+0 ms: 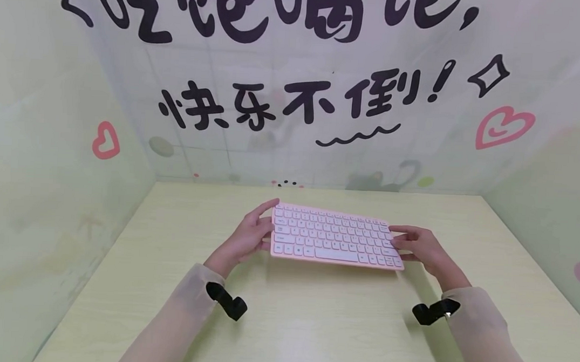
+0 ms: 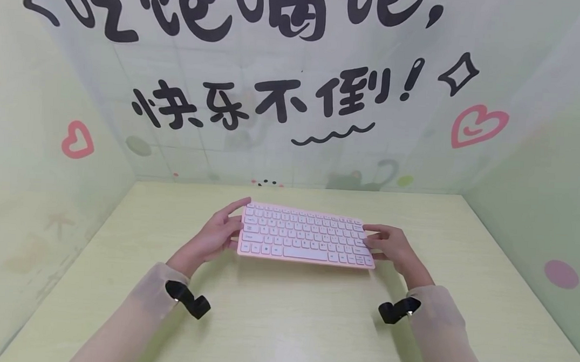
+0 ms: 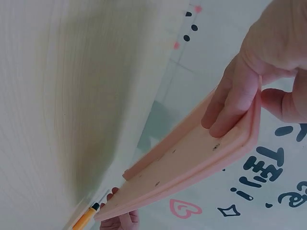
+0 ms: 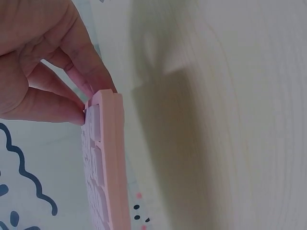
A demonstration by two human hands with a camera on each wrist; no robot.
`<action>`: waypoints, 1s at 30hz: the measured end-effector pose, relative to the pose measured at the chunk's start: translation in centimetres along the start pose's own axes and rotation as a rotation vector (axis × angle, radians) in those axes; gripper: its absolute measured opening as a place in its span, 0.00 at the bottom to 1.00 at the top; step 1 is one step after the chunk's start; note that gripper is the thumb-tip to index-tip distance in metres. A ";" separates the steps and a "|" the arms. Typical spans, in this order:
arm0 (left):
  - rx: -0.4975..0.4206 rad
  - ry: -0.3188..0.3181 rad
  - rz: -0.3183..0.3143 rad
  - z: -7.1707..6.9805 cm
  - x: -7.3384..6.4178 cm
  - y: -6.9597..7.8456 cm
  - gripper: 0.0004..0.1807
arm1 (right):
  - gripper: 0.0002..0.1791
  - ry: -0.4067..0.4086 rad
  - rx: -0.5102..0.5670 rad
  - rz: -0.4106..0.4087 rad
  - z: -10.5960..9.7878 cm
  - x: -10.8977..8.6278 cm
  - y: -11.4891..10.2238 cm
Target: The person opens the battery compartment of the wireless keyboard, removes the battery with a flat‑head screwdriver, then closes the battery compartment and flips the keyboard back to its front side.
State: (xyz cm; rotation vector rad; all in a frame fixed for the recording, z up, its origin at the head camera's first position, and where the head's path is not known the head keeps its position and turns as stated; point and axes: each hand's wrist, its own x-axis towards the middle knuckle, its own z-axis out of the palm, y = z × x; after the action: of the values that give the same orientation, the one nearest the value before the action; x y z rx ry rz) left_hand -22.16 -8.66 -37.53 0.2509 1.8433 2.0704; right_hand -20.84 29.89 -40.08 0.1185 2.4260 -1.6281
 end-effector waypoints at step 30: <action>0.124 0.064 0.097 2.5 -1.6 5.8 0.33 | 0.31 -0.018 -0.025 -0.057 1.1 0.1 -1.4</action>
State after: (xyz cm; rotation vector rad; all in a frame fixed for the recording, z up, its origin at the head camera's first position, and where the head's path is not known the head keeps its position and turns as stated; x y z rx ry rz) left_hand -20.60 -7.51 -31.31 0.3154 2.0394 2.0519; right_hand -21.04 28.32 -39.28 0.0316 2.4573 -1.6139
